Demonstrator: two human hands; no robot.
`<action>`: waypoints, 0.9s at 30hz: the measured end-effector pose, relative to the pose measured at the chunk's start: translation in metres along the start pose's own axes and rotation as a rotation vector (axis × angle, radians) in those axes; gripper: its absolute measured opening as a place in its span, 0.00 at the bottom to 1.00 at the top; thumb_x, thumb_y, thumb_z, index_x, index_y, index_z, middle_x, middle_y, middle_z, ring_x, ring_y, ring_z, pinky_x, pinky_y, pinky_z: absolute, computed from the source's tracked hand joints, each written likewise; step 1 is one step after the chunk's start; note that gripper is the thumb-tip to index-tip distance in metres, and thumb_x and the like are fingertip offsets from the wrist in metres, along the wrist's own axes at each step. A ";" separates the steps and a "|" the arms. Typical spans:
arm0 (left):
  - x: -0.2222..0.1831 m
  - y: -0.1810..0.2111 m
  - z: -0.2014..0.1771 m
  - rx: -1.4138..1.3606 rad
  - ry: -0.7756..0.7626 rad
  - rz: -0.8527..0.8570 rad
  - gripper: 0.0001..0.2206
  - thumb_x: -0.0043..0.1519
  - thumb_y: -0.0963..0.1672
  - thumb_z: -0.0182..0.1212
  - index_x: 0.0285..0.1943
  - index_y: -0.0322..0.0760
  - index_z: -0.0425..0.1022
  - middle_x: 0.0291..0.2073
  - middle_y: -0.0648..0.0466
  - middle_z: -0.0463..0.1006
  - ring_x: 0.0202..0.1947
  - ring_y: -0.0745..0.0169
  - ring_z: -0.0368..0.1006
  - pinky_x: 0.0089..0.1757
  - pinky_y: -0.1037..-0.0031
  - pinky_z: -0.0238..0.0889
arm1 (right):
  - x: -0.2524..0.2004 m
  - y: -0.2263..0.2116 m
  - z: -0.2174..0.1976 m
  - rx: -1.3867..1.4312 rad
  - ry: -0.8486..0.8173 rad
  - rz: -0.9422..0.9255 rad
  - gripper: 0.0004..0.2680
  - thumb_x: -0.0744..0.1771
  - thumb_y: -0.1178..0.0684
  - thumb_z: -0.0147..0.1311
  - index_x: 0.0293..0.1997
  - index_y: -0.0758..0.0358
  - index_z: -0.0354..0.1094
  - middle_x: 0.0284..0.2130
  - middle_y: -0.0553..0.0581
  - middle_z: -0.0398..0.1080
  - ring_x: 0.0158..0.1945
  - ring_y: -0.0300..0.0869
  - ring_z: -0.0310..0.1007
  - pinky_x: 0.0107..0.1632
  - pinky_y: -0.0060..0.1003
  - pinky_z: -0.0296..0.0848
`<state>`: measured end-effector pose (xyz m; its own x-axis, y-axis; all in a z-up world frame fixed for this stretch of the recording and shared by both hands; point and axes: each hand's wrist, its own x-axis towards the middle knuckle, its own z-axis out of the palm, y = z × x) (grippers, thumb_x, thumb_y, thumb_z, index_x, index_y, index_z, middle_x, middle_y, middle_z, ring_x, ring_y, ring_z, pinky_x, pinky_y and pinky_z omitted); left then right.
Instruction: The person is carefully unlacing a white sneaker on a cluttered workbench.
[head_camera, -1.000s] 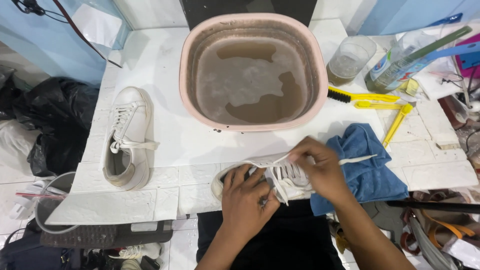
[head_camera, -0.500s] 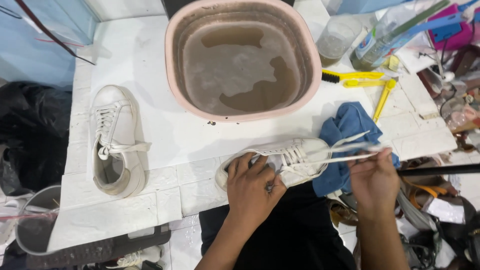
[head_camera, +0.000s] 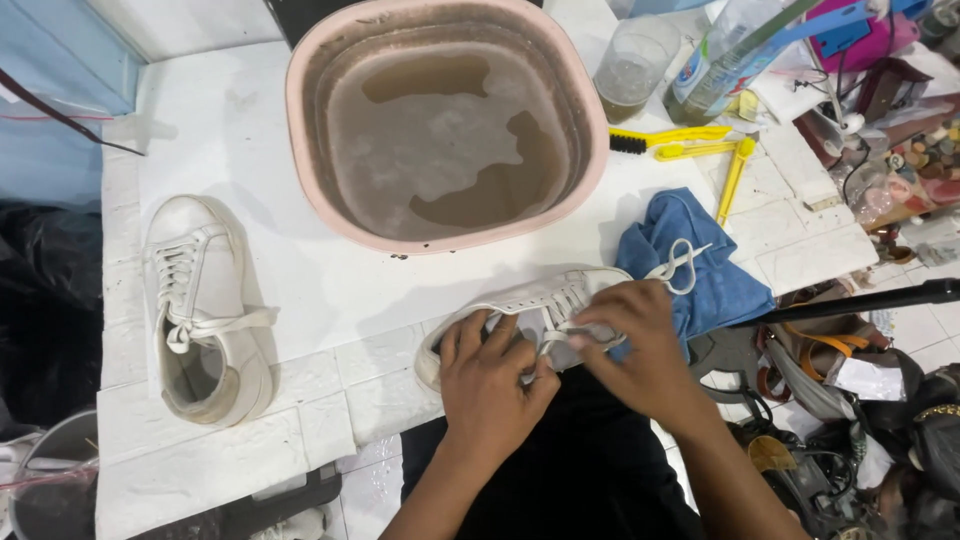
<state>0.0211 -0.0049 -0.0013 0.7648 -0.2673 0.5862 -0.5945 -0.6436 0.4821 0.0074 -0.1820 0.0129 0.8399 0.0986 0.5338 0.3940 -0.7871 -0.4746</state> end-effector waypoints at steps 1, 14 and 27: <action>0.000 0.000 -0.001 -0.004 -0.008 0.005 0.09 0.49 0.46 0.53 0.19 0.39 0.71 0.38 0.51 0.77 0.45 0.45 0.65 0.43 0.58 0.54 | 0.003 -0.006 0.003 0.036 -0.134 0.000 0.05 0.60 0.47 0.57 0.32 0.51 0.67 0.30 0.44 0.67 0.39 0.39 0.59 0.47 0.36 0.51; -0.005 0.006 0.001 -0.103 -0.108 -0.141 0.10 0.46 0.44 0.58 0.15 0.38 0.64 0.42 0.38 0.76 0.52 0.33 0.63 0.49 0.50 0.48 | 0.060 0.009 -0.019 -0.348 -0.004 -0.558 0.04 0.60 0.60 0.55 0.25 0.53 0.68 0.28 0.47 0.68 0.38 0.45 0.64 0.41 0.41 0.57; -0.003 0.010 0.000 0.003 -0.059 -0.124 0.21 0.61 0.49 0.35 0.31 0.37 0.76 0.40 0.53 0.78 0.48 0.46 0.65 0.47 0.59 0.52 | 0.073 -0.054 -0.063 0.911 -0.044 -0.385 0.13 0.62 0.47 0.56 0.45 0.57 0.59 0.38 0.54 0.66 0.43 0.39 0.67 0.48 0.31 0.69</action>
<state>0.0130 -0.0103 0.0017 0.8459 -0.2272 0.4825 -0.4934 -0.6768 0.5463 0.0242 -0.1705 0.1218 0.6002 0.2863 0.7469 0.7641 0.0710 -0.6412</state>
